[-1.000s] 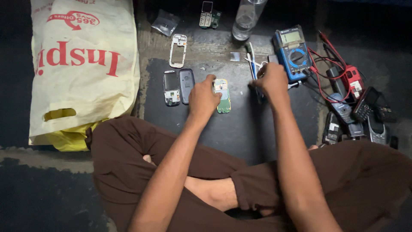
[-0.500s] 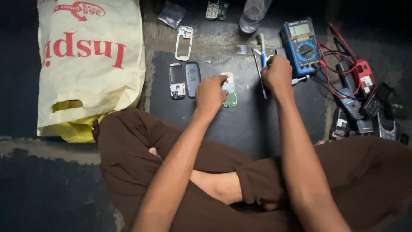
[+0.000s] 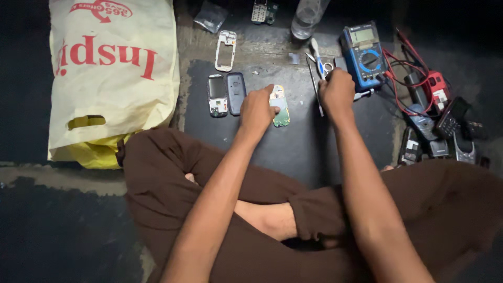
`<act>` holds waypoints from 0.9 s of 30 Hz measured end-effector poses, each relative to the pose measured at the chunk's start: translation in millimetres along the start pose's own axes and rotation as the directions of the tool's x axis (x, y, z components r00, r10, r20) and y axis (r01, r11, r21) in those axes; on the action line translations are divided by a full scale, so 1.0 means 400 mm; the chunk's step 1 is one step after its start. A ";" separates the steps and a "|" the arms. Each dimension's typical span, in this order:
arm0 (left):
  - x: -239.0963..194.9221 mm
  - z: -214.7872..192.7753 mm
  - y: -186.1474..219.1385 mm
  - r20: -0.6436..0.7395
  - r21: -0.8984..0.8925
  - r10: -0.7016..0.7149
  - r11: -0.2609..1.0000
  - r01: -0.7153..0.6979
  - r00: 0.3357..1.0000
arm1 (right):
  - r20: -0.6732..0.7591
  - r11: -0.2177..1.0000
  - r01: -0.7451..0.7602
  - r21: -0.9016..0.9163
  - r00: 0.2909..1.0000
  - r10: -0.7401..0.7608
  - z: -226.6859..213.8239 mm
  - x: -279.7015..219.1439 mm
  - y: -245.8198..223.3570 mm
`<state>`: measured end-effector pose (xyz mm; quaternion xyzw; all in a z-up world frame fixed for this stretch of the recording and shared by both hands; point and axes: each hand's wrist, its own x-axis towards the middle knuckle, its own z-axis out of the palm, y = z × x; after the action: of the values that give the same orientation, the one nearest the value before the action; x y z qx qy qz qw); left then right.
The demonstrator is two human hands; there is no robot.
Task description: The person disassembles a small mobile phone using a tool, cleans the internal components with a brush, and then begins to reassemble the housing parts by hand.
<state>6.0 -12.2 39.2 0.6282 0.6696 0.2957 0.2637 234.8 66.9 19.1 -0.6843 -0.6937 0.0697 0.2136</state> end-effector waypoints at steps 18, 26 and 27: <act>0.011 0.031 -0.045 -0.098 -0.054 0.125 0.990 -0.131 0.987 | 0.221 0.976 0.088 0.200 0.966 -0.132 -0.143 -0.162 -0.102; 0.004 0.037 -0.054 -0.023 -0.060 0.052 0.997 -0.053 0.998 | 0.148 0.967 0.110 0.231 0.978 -0.147 -0.090 -0.183 -0.095; 0.001 0.042 -0.049 -0.015 -0.068 0.032 0.997 -0.033 0.999 | 0.149 0.954 0.158 0.255 0.968 -0.201 -0.084 -0.192 -0.089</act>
<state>4.7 -11.3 13.7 0.6276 0.6508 0.3268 0.2754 213.1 -16.7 47.8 -0.5785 -0.7555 0.1931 0.2394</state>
